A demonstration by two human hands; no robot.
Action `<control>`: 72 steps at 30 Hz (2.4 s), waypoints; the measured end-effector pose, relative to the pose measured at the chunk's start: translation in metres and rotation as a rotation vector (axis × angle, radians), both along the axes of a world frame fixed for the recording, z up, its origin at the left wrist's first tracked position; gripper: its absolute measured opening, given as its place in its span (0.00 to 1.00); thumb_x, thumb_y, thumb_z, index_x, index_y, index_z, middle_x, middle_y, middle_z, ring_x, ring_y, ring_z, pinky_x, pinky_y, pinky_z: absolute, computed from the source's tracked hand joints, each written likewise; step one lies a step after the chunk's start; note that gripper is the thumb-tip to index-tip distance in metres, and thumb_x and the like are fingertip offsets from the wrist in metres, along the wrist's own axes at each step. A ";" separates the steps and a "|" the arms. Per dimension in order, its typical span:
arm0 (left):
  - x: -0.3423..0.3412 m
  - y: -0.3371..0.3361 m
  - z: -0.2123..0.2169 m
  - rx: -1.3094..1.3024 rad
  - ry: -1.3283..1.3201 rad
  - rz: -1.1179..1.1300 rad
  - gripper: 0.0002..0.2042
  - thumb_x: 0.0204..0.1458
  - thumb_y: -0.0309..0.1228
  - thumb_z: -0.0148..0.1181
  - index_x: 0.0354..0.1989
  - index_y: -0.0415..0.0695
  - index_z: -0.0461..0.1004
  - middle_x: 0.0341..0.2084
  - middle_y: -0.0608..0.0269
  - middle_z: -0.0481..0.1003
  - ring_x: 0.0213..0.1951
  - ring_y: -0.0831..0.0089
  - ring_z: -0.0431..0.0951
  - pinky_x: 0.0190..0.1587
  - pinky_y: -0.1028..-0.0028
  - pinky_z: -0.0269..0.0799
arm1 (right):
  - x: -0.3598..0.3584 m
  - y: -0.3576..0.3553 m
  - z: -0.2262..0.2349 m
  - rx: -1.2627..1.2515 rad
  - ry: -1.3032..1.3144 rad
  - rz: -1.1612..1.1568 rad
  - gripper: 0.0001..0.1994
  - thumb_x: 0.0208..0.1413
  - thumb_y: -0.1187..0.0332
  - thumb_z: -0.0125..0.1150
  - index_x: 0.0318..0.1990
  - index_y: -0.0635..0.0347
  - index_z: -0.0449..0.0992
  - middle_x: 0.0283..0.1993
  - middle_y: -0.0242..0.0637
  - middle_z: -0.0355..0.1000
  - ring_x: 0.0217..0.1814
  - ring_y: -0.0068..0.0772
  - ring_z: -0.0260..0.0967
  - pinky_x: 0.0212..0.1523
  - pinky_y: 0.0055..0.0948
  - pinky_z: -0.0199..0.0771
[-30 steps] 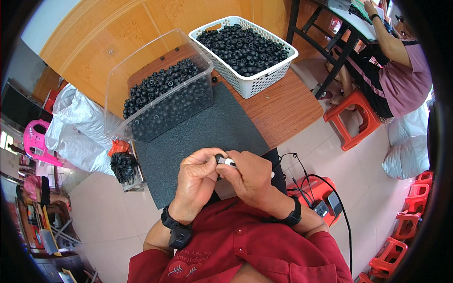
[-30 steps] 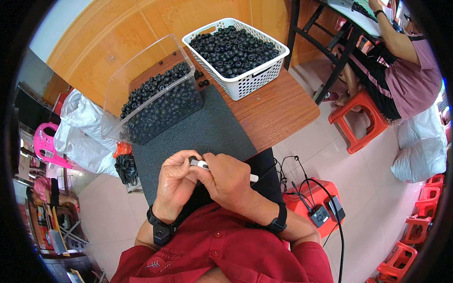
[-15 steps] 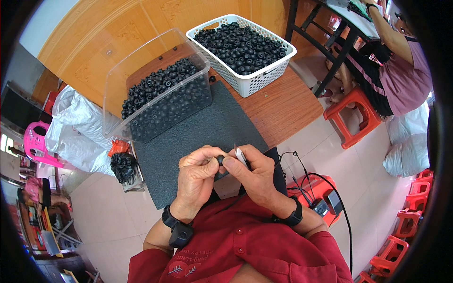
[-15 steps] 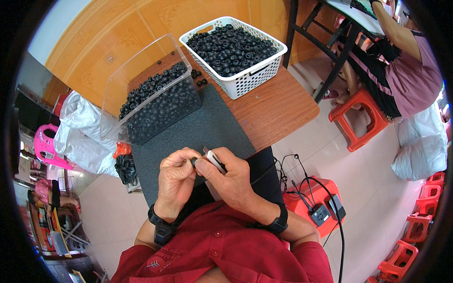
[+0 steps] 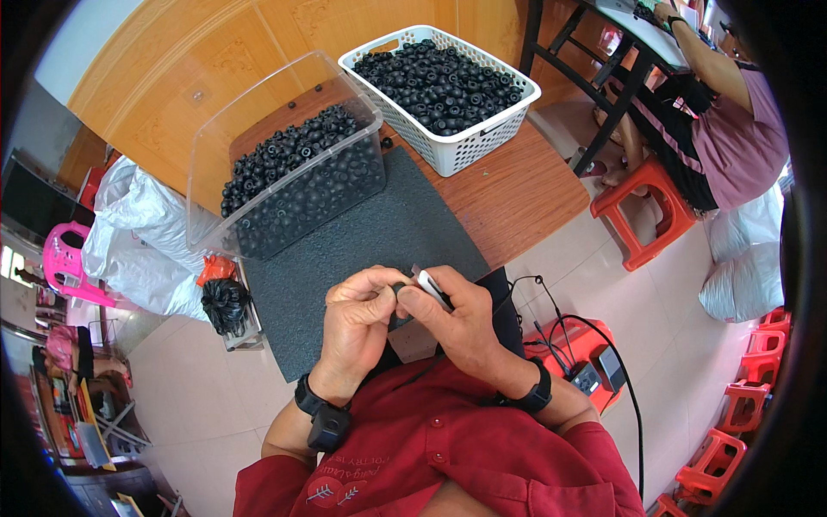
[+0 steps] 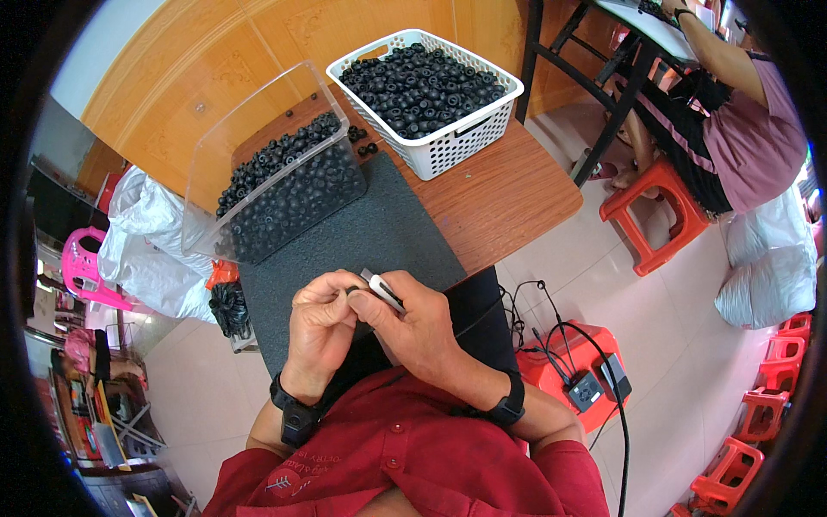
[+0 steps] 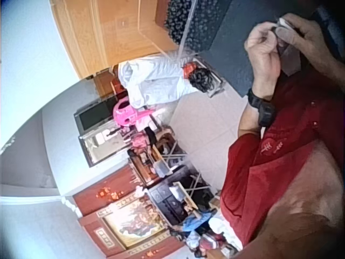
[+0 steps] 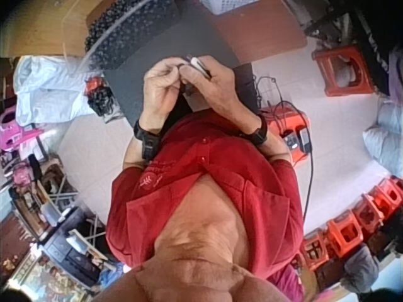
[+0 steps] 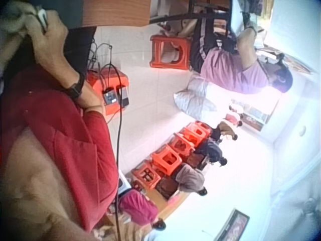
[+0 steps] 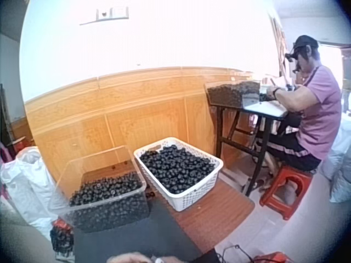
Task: Sorting and inspecting small black plastic components from a large container and placing them into a basket.
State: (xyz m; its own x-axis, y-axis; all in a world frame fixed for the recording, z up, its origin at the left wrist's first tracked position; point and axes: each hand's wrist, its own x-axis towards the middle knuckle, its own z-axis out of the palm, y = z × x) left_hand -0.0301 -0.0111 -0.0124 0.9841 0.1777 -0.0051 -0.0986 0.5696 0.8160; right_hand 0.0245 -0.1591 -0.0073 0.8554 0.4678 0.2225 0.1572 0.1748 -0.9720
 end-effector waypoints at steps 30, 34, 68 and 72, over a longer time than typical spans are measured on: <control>0.001 0.007 0.003 -0.007 0.071 -0.015 0.10 0.57 0.29 0.61 0.41 0.32 0.77 0.34 0.57 0.79 0.33 0.74 0.75 0.38 0.75 0.71 | 0.007 0.002 -0.008 -0.262 -0.646 -0.212 0.18 0.57 0.57 0.65 0.41 0.67 0.74 0.24 0.39 0.67 0.22 0.37 0.67 0.22 0.33 0.65; 0.001 0.007 0.005 0.001 0.094 -0.010 0.10 0.57 0.29 0.61 0.41 0.32 0.77 0.33 0.57 0.79 0.32 0.74 0.75 0.37 0.75 0.71 | 0.007 0.002 -0.009 -0.297 -0.712 -0.242 0.18 0.58 0.57 0.64 0.40 0.67 0.73 0.23 0.38 0.65 0.21 0.36 0.66 0.20 0.32 0.64; 0.007 -0.004 0.002 0.165 0.047 -0.004 0.13 0.50 0.31 0.68 0.39 0.34 0.79 0.31 0.61 0.75 0.31 0.73 0.74 0.35 0.75 0.71 | 0.006 -0.010 -0.008 0.052 0.114 0.041 0.09 0.62 0.68 0.61 0.33 0.66 0.75 0.28 0.29 0.75 0.32 0.13 0.67 0.33 0.20 0.70; 0.008 -0.004 0.002 0.129 0.055 -0.005 0.14 0.49 0.31 0.69 0.39 0.33 0.79 0.31 0.60 0.75 0.31 0.72 0.74 0.35 0.75 0.72 | 0.004 -0.011 0.000 0.103 0.144 0.031 0.09 0.62 0.68 0.61 0.33 0.65 0.74 0.28 0.30 0.75 0.32 0.13 0.67 0.33 0.20 0.69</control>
